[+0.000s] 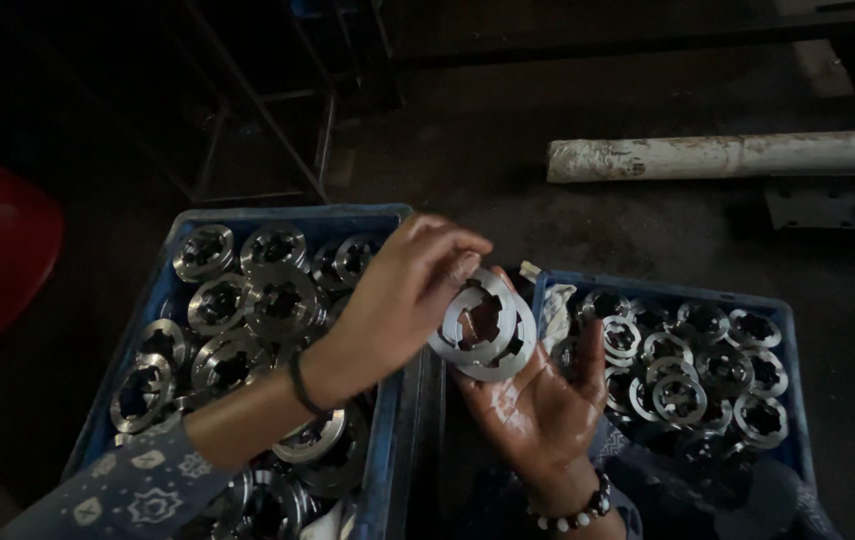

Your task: The person sits on the floor and repeatedly picks up metal rings from a blue crate, inspects them, and places them into a second crate. The hands handle the parts one at a time, turning them over and moving them between containers.

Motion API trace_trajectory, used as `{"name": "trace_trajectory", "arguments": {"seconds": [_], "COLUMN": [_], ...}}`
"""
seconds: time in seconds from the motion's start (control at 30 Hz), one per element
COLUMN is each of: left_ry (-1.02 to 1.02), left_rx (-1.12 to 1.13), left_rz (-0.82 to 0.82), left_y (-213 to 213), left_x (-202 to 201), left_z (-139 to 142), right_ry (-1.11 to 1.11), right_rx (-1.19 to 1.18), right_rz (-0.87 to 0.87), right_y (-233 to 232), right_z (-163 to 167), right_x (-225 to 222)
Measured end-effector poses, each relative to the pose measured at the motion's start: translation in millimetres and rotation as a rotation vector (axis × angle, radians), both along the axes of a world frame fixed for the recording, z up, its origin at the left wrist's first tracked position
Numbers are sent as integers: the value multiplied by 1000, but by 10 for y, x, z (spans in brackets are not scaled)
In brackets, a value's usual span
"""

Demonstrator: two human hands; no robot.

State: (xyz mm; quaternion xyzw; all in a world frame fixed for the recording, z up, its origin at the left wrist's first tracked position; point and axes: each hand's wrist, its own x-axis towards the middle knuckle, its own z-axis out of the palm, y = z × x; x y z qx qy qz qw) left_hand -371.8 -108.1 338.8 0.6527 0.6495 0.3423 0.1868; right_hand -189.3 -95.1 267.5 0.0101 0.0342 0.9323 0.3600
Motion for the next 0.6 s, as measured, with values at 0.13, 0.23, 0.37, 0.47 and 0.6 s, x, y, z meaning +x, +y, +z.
{"name": "trace_trajectory", "arguments": {"seconds": [0.13, 0.23, 0.37, 0.47, 0.6], "left_ry": [507, 716, 871, 866, 824], "left_rx": [133, 152, -29, 11, 124], "left_rz": [-124, -220, -328, -79, -226], "left_y": [-30, 10, 142, 259, 241], "left_x": [109, 321, 511, 489, 474], "left_z": [-81, -43, -15, -82, -160], "right_ry": [90, 262, -422, -43, -214], "right_rx": [18, 94, 188, 82, 257], "right_rz": [-40, -72, -213, -28, -250], "right_y": [4, 22, 35, 56, 120], "right_z": [-63, -106, -179, -230, -262], "right_x": [-12, -29, -81, -74, -78]}}
